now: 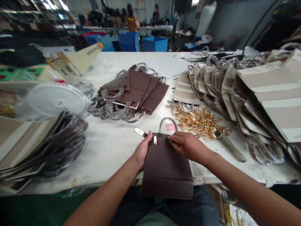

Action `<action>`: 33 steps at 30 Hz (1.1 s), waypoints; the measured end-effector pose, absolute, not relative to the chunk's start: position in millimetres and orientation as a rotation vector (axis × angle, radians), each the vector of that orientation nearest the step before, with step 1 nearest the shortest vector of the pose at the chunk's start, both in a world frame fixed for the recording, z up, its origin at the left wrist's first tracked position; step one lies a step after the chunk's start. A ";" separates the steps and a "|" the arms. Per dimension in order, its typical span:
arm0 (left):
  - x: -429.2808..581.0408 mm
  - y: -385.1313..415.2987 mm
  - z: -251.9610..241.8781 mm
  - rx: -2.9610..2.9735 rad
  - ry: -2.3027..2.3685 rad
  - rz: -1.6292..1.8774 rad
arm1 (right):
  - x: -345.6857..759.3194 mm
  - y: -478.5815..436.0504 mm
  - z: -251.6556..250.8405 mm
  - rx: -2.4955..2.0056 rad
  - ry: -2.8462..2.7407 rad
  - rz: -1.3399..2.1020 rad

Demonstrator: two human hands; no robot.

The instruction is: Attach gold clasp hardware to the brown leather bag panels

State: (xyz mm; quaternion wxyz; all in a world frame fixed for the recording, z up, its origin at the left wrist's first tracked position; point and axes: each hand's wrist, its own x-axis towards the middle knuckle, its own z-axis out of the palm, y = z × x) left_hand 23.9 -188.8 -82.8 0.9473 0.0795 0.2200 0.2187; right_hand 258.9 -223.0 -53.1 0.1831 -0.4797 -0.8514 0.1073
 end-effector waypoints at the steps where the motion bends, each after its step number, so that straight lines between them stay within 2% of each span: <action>1: 23.7 -188.5 -81.8 0.160 0.446 0.443 | 258.1 -222.7 -53.0 -1.361 -2.406 0.288; 15: 27.2 -191.6 -76.0 0.103 0.471 0.475 | 256.0 -226.8 -49.0 -1.369 -2.525 0.304; 19: 27.5 -191.6 -74.0 0.102 0.468 0.489 | 245.9 -231.9 -51.0 -1.494 -2.429 0.185; 24: 27.7 -193.7 -76.3 0.106 0.453 0.504 | 239.7 -235.8 -49.1 -1.546 -2.273 0.257; 29: 27.8 -194.2 -77.1 0.106 0.436 0.501 | 231.3 -235.1 -45.6 -1.625 -2.318 0.127; 33: 28.0 -193.3 -74.6 0.111 0.446 0.501 | 229.7 -232.7 -49.2 -1.665 -2.275 0.158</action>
